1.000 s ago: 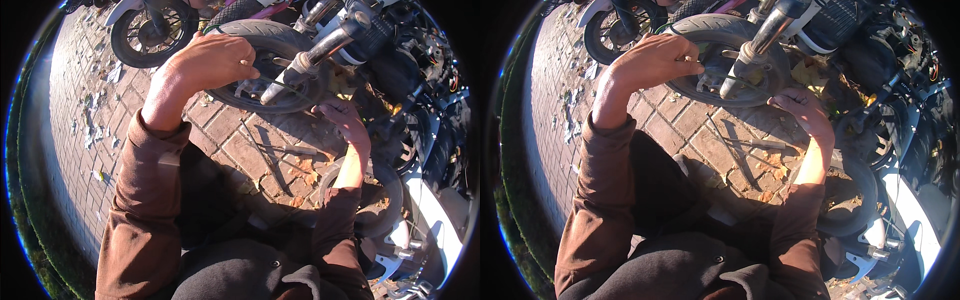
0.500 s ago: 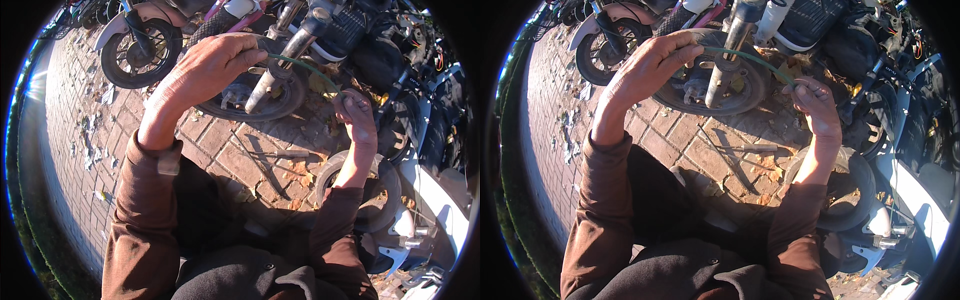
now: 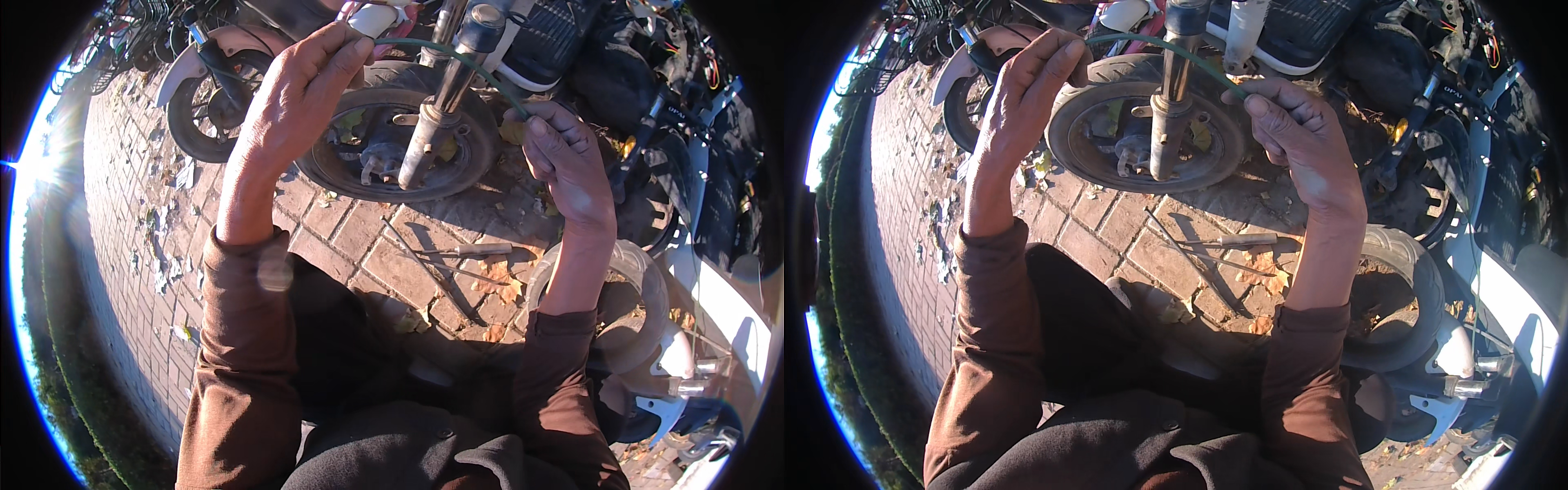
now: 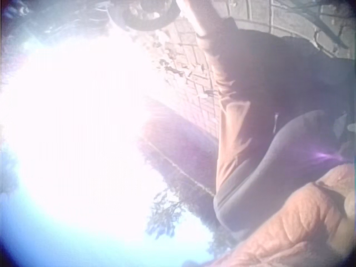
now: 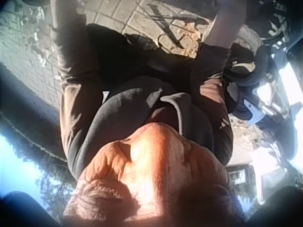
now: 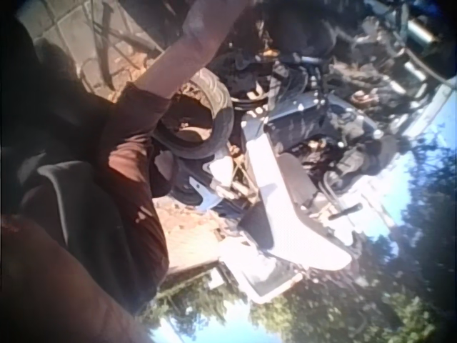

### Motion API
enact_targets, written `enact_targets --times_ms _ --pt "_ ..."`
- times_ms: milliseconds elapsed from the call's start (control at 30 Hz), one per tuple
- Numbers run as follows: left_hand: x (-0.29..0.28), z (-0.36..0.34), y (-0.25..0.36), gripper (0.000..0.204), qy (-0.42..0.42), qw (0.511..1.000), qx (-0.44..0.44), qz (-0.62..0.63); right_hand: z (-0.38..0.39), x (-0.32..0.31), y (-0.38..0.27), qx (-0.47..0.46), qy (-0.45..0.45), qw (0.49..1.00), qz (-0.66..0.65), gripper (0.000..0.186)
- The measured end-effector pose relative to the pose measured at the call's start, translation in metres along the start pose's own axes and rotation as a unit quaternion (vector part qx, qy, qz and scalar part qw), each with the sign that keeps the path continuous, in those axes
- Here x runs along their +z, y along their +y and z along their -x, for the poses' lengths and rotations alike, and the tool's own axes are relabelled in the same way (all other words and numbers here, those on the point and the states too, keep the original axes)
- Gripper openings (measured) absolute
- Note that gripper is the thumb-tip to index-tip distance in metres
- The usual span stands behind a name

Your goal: The person secures a scooter wheel to the front fork using a green zip tie. They wrap the tie around the fork and wheel, pull it tight, and then use pliers to trim the excess tail. The person also briefly handles a detached tire lying on the ground.

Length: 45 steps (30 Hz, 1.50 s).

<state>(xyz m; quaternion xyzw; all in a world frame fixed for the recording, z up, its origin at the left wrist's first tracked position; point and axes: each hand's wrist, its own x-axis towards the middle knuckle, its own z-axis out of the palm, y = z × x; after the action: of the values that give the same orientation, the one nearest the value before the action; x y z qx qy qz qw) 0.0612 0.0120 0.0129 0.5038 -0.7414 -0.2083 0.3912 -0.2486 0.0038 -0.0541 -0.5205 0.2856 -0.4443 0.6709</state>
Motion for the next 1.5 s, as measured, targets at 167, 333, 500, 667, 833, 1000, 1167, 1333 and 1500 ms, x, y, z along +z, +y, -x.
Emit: enact_targets --times_ms 167,333,500,667,833,1000,1167,1333,1500 --pt "-0.017 0.011 -0.005 0.032 -0.092 0.988 -0.083 -0.093 -0.003 0.022 -0.004 0.038 0.01 0.998 0.055 0.023" --pt "-0.002 0.022 -0.018 0.034 -0.136 0.95 -0.052 -0.275 0.0 0.045 -0.021 -0.005 0.066 0.972 0.224 0.015" --pt "0.028 0.021 -0.033 0.032 -0.082 0.947 -0.052 -0.305 0.002 0.063 -0.029 -0.057 0.055 0.959 0.274 0.01" --pt "0.042 0.019 -0.048 0.035 -0.129 0.972 -0.106 -0.164 -0.004 0.076 -0.022 -0.114 0.072 0.937 0.323 0.009" --pt "0.046 0.018 -0.057 0.033 -0.231 0.941 -0.204 -0.139 -0.011 0.072 -0.013 -0.079 0.047 0.941 0.326 0.012" --pt "0.056 0.016 -0.06 0.037 -0.246 0.927 -0.207 -0.192 -0.005 0.042 -0.027 -0.034 0.065 0.952 0.298 0.026" --pt "0.064 0.021 -0.064 0.037 -0.207 0.938 -0.135 -0.245 0.021 0.028 -0.05 -0.013 0.034 0.924 0.38 0.017" --pt "0.067 0.02 -0.064 0.041 -0.234 0.93 -0.134 -0.249 0.009 0.032 0.029 -0.052 -0.041 0.914 0.399 0.019" --pt "0.068 0.024 -0.065 0.031 -0.286 0.9 -0.132 -0.302 -0.014 0.029 0.125 0.063 -0.008 0.998 0.01 0.034"
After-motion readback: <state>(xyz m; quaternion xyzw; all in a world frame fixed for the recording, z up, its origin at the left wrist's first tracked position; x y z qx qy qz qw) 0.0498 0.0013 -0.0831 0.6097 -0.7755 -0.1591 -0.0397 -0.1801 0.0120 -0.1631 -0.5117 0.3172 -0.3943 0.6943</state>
